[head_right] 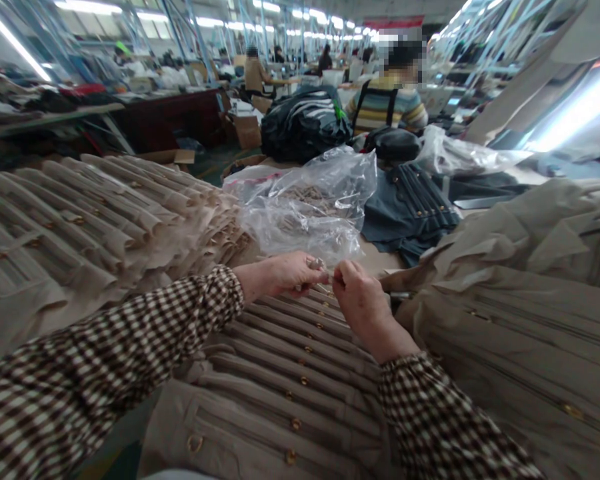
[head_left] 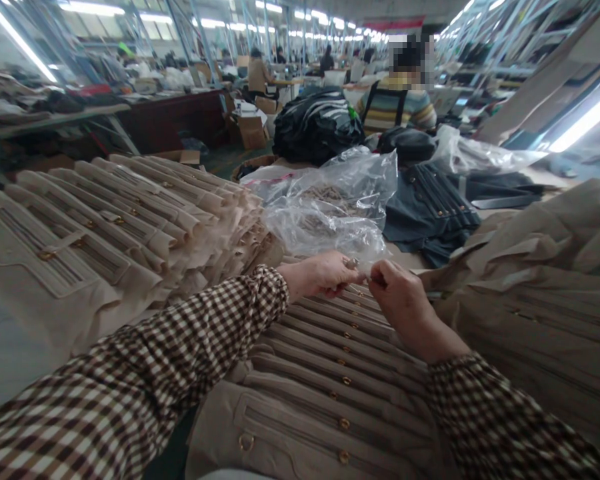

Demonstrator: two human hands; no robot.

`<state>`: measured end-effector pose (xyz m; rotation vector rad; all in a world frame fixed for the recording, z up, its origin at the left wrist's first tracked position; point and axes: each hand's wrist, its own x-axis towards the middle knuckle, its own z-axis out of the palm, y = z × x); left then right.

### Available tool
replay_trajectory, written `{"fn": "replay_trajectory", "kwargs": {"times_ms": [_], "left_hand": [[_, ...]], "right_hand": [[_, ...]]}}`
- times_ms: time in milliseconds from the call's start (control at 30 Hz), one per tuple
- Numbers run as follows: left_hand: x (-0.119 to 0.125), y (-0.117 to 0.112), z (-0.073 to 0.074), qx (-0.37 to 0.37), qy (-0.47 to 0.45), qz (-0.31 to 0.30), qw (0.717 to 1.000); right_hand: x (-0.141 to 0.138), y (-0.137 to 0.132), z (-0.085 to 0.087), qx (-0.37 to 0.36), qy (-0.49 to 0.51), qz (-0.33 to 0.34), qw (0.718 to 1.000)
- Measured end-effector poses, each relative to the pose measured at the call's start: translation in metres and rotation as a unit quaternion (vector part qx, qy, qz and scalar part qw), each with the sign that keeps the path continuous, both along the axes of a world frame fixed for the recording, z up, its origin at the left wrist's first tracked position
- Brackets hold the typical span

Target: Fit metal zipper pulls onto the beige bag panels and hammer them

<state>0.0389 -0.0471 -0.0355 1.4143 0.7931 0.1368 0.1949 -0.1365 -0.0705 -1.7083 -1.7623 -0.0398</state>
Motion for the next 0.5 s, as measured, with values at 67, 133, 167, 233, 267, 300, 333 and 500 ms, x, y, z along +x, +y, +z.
{"fn": "replay_trajectory", "kwargs": {"times_ms": [67,133,167,233,267,300,333,500], "left_hand": [[-0.001,0.0,0.0,-0.018,-0.003,-0.021,1.0],[-0.002,0.0,0.002,0.017,0.008,-0.057,0.998],[-0.002,-0.001,0.003,0.052,0.023,-0.075,0.996],[-0.001,-0.001,0.007,0.131,0.062,-0.098,0.985],[-0.001,-0.001,0.008,0.168,0.082,-0.108,0.976],[0.0,0.0,0.008,0.2,0.099,-0.118,0.968],[0.002,0.0,0.008,0.23,0.113,-0.126,0.959],[0.008,0.001,0.003,0.353,0.185,-0.159,0.904]], "right_hand": [[0.0,-0.003,0.001,-0.01,-0.056,0.013,0.998],[-0.002,-0.007,0.003,-0.026,-0.073,0.02,0.997],[-0.003,-0.009,0.003,-0.03,-0.064,0.019,0.997],[-0.005,-0.012,0.003,-0.037,-0.014,0.016,0.999],[-0.006,-0.013,0.003,-0.05,0.026,0.017,0.998],[-0.006,-0.015,0.003,-0.076,0.069,0.024,0.994],[-0.005,-0.016,0.003,-0.114,0.111,0.035,0.987],[0.003,-0.016,-0.004,-0.216,0.137,0.047,0.966]]}}
